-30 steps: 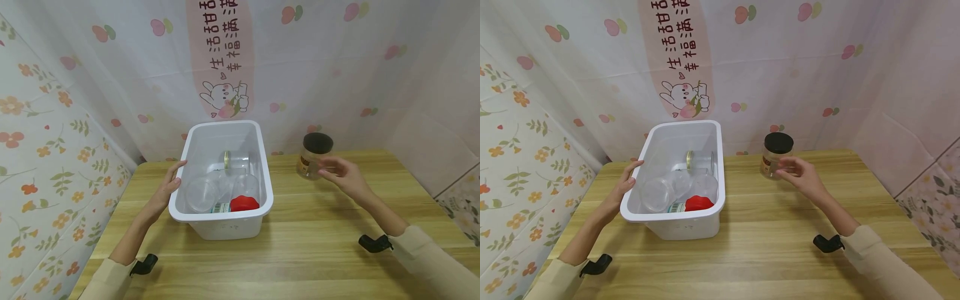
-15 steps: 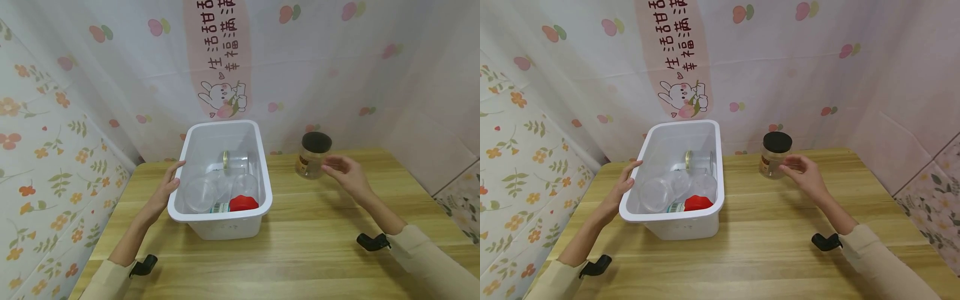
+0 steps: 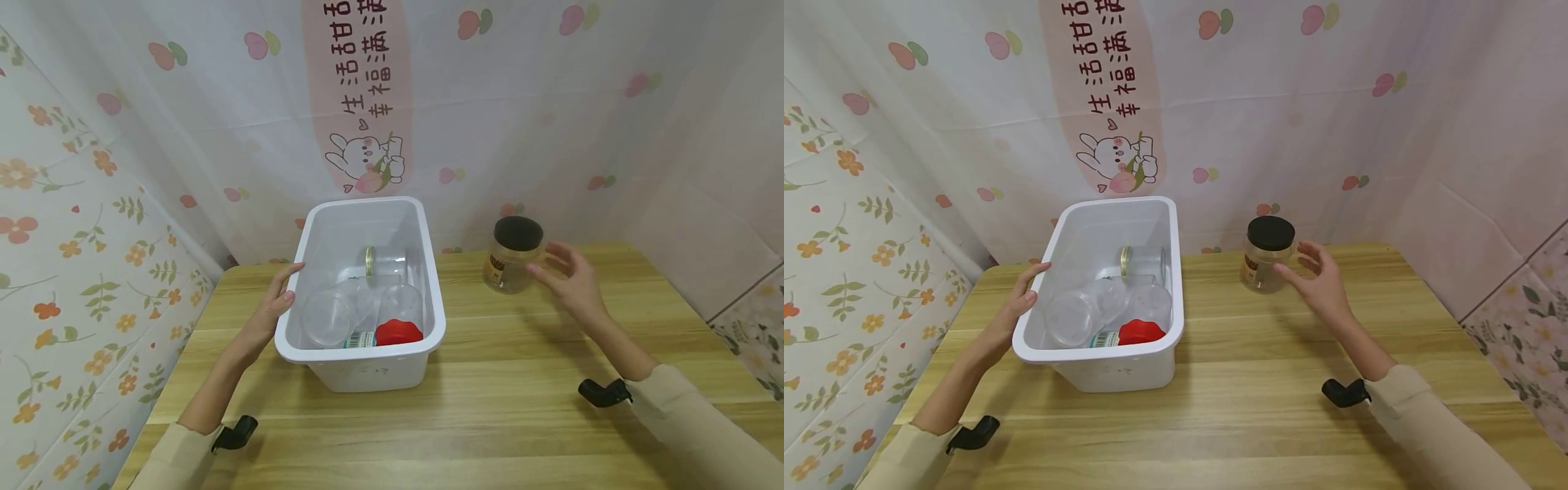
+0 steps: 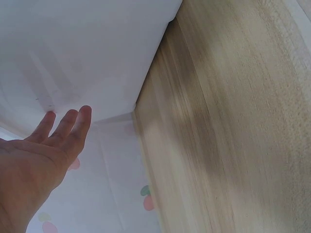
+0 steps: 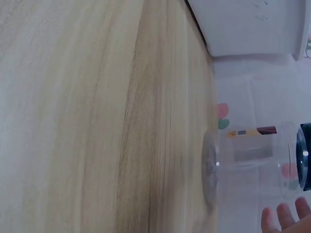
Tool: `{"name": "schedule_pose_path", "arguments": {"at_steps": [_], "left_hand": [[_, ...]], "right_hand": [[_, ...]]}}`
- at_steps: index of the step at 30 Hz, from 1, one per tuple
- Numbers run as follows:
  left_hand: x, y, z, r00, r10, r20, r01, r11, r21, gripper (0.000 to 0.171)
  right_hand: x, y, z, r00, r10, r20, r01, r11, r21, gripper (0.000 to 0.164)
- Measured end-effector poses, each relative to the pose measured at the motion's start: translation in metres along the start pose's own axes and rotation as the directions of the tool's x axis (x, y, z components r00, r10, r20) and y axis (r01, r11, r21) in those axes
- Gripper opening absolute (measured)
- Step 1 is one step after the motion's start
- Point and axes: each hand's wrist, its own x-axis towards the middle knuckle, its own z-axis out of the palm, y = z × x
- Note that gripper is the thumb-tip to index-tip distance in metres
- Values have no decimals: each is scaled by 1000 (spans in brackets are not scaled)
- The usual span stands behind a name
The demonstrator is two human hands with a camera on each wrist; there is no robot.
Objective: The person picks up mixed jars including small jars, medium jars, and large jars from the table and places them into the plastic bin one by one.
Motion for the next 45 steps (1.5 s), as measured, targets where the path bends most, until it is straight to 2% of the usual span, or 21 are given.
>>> {"name": "schedule_pose_path", "arguments": {"at_steps": [9, 16, 22, 26, 30, 34, 38, 45], "left_hand": [[0, -2, -1, 1000, 0, 7, 0, 1000, -13, 51], [1, -2, -1, 1000, 3, 3, -3, 1000, -12, 51], [0, -2, -1, 1000, 3, 5, -3, 1000, -15, 51], [0, -2, -1, 1000, 0, 4, 0, 1000, -14, 51], [0, -1, -1, 1000, 1, 3, -1, 1000, -8, 52], [1, 1, -1, 1000, 0, 1, 0, 1000, -6, 52], [1, 2, -1, 1000, 0, -2, 0, 1000, -3, 52], [1, 4, 1, 1000, -9, -5, 9, 1000, -5, 53]], "right_hand": [[8, 0, 8, 999, 33, 11, -33, 999, 16, 95], [23, 2, 18, 999, -46, 0, 46, 999, 7, 100], [32, 2, 23, 1000, 14, -25, -14, 1000, -7, 106], [38, 1, 27, 999, 22, -46, -23, 1000, -13, 101], [40, -1, 30, 997, 42, -61, -40, 999, 29, 96], [44, -1, 32, 997, 36, -73, -35, 999, 22, 92], [48, -2, 35, 997, 9, -73, -6, 999, 34, 80], [41, -22, 35, 996, 38, -79, -32, 997, 68, 76]]}}
